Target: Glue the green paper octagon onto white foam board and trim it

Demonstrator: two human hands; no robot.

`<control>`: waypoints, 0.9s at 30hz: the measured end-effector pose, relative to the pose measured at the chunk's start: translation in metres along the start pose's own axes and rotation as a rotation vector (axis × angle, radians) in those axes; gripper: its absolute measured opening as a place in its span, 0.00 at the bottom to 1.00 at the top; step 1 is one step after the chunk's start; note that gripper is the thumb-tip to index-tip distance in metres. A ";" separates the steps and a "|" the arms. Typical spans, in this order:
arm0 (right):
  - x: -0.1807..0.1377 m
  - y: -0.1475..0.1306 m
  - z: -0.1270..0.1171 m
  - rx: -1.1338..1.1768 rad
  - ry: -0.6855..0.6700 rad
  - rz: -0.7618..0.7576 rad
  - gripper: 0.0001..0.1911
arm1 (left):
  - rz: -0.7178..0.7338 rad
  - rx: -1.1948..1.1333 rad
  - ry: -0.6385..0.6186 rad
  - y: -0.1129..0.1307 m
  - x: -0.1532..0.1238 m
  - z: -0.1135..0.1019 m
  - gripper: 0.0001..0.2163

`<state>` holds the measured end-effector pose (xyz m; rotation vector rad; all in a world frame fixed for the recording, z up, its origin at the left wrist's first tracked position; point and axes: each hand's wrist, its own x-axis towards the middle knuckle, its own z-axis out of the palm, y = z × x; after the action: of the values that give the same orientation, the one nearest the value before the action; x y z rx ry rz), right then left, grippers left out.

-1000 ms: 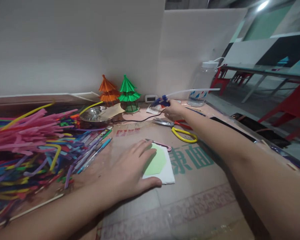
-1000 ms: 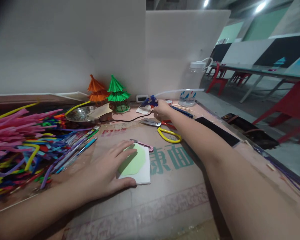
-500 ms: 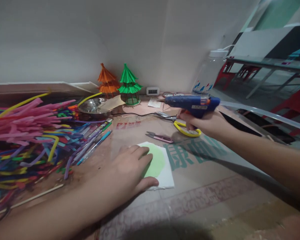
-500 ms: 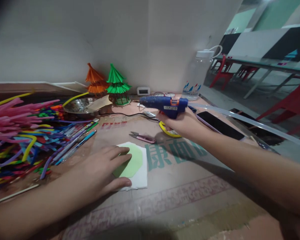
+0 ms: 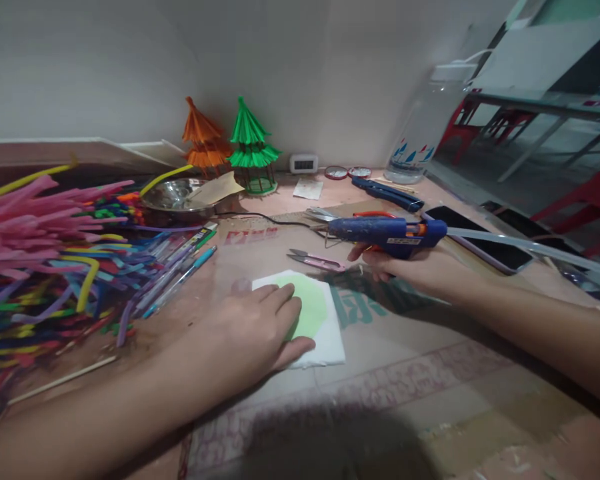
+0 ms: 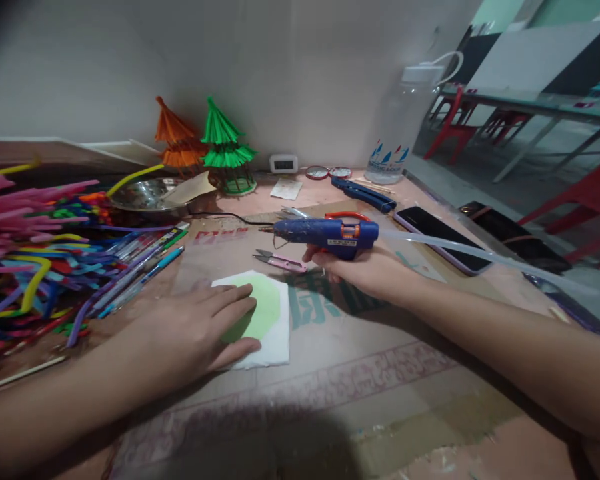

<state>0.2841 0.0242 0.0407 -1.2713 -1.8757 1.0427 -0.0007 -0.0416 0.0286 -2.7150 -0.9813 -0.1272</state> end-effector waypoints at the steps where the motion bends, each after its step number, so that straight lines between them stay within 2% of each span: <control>1: 0.000 0.000 -0.001 -0.007 -0.025 -0.025 0.14 | 0.013 0.025 0.014 0.000 -0.001 0.001 0.18; 5: 0.000 -0.003 -0.010 -0.029 -0.173 -0.057 0.14 | 0.052 0.036 0.051 0.002 -0.002 0.002 0.14; 8: -0.002 -0.009 -0.018 -0.068 -0.241 -0.017 0.16 | 0.048 -0.057 -0.004 0.001 -0.001 -0.003 0.12; 13: -0.006 -0.018 -0.027 -0.062 -0.361 -0.116 0.24 | -0.066 -0.328 -0.094 -0.016 0.008 -0.012 0.11; 16: -0.012 -0.024 -0.022 -0.143 -0.434 -0.129 0.24 | -0.069 -0.597 -0.143 -0.033 0.014 -0.010 0.09; 22: -0.028 -0.035 -0.009 -0.238 -0.441 -0.031 0.20 | -0.335 -0.868 -0.200 -0.044 0.019 -0.006 0.13; 27: -0.024 -0.036 -0.009 -0.306 -0.422 -0.087 0.19 | -0.453 -0.977 -0.210 -0.038 0.019 -0.010 0.16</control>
<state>0.2845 -0.0042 0.0746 -1.1841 -2.4653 1.0681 -0.0103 -0.0044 0.0489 -3.2926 -2.0140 -0.5363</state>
